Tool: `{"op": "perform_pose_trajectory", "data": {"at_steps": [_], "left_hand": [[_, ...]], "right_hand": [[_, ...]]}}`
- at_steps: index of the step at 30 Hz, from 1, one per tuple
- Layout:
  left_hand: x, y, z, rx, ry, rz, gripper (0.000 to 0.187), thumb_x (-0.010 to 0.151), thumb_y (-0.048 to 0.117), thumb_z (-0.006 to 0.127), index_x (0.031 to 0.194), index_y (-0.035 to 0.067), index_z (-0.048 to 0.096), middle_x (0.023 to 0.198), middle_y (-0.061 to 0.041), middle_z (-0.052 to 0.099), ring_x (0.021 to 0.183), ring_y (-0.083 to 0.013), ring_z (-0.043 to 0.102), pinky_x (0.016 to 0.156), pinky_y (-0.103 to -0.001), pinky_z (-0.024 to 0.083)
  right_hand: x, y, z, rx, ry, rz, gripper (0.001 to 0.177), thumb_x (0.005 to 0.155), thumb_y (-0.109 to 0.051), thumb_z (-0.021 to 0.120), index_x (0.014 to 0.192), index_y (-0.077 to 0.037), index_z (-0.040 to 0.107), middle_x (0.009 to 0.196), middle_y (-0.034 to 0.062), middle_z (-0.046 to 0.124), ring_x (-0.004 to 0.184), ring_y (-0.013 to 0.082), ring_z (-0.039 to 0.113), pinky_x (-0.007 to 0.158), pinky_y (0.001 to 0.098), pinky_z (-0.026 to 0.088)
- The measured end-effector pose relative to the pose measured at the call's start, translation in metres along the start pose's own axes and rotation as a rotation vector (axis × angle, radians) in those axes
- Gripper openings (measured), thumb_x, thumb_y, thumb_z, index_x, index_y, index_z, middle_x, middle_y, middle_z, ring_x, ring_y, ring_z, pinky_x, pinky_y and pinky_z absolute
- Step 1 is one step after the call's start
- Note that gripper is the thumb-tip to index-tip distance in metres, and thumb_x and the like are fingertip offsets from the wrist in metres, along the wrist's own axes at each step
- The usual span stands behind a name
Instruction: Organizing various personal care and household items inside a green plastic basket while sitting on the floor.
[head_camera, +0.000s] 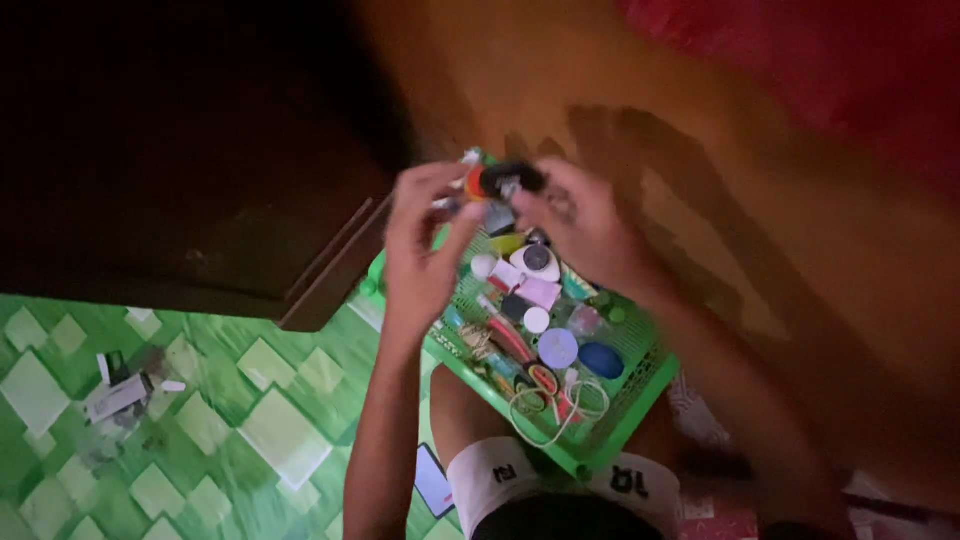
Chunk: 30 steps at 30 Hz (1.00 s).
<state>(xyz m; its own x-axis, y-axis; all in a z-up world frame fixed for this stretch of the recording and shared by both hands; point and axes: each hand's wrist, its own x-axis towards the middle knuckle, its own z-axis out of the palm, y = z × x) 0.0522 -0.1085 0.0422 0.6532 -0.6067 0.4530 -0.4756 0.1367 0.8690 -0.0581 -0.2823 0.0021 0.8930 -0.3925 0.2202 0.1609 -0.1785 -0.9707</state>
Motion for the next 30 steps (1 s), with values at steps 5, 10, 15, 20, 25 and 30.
{"op": "perform_pose_trajectory", "data": {"at_steps": [5, 10, 15, 20, 25, 30], "left_hand": [[-0.032, -0.061, -0.031, 0.22, 0.114, -0.305, 0.016, 0.1, 0.011, 0.068, 0.114, 0.003, 0.069, 0.096, -0.008, 0.071, 0.083, -0.0186, 0.071, 0.074, -0.034, 0.058], [-0.076, -0.124, -0.055, 0.622, 0.054, -0.277, 0.018, 0.095, 0.015, 0.069, 0.106, 0.001, 0.073, 0.086, -0.021, 0.073, 0.07, -0.0328, 0.072, 0.061, -0.043, 0.057], [-0.096, -0.182, -0.037, 1.059, -0.157, -0.372, 0.032, 0.097, 0.035, 0.064, 0.085, 0.007, 0.071, 0.079, -0.021, 0.072, 0.066, -0.0395, 0.071, 0.06, -0.052, 0.056], [-0.095, -0.187, -0.025, 1.103, -0.141, -0.304, 0.025, 0.098, 0.027, 0.062, 0.089, 0.005, 0.067, 0.079, -0.019, 0.071, 0.065, -0.038, 0.071, 0.059, -0.051, 0.057], [-0.078, -0.177, -0.01, 0.929, -0.168, -0.25, 0.016, 0.097, 0.023, 0.061, 0.096, 0.009, 0.067, 0.083, -0.02, 0.072, 0.072, -0.0371, 0.073, 0.063, -0.05, 0.057], [-0.054, -0.181, 0.009, 0.87, -0.239, -0.17, 0.013, 0.097, 0.018, 0.06, 0.098, 0.006, 0.065, 0.096, -0.019, 0.073, 0.078, -0.0403, 0.071, 0.066, -0.053, 0.055]], "right_hand": [[0.044, 0.087, -0.038, -0.146, -0.023, 0.182, 0.023, 0.101, -0.015, 0.069, 0.119, -0.001, 0.065, 0.093, 0.0015, 0.071, 0.078, 0.01, 0.066, 0.066, 0.0269, 0.054], [0.053, 0.158, -0.034, -0.298, -0.117, 0.322, 0.018, 0.1, -0.014, 0.072, 0.108, 0.002, 0.069, 0.087, 0.0056, 0.071, 0.075, 0.0131, 0.065, 0.064, 0.0319, 0.052], [0.047, 0.181, -0.054, -0.521, -0.159, 0.26, 0.024, 0.095, -0.015, 0.072, 0.112, 0.001, 0.07, 0.095, 0.0126, 0.076, 0.083, 0.0182, 0.071, 0.073, 0.0332, 0.055], [0.034, 0.094, -0.044, -0.513, -0.169, 0.119, 0.025, 0.097, -0.016, 0.071, 0.116, 0.001, 0.07, 0.1, 0.0116, 0.076, 0.09, 0.0183, 0.072, 0.081, 0.032, 0.056], [0.01, 0.085, -0.054, -0.722, -0.147, 0.172, 0.026, 0.098, -0.019, 0.075, 0.116, 0.0, 0.073, 0.095, 0.0128, 0.075, 0.084, 0.0191, 0.069, 0.078, 0.033, 0.054], [-0.013, 0.104, -0.072, -0.512, -0.109, 0.236, 0.025, 0.099, -0.018, 0.07, 0.118, -0.002, 0.072, 0.097, 0.0063, 0.075, 0.085, 0.0127, 0.067, 0.078, 0.03, 0.054]]}}
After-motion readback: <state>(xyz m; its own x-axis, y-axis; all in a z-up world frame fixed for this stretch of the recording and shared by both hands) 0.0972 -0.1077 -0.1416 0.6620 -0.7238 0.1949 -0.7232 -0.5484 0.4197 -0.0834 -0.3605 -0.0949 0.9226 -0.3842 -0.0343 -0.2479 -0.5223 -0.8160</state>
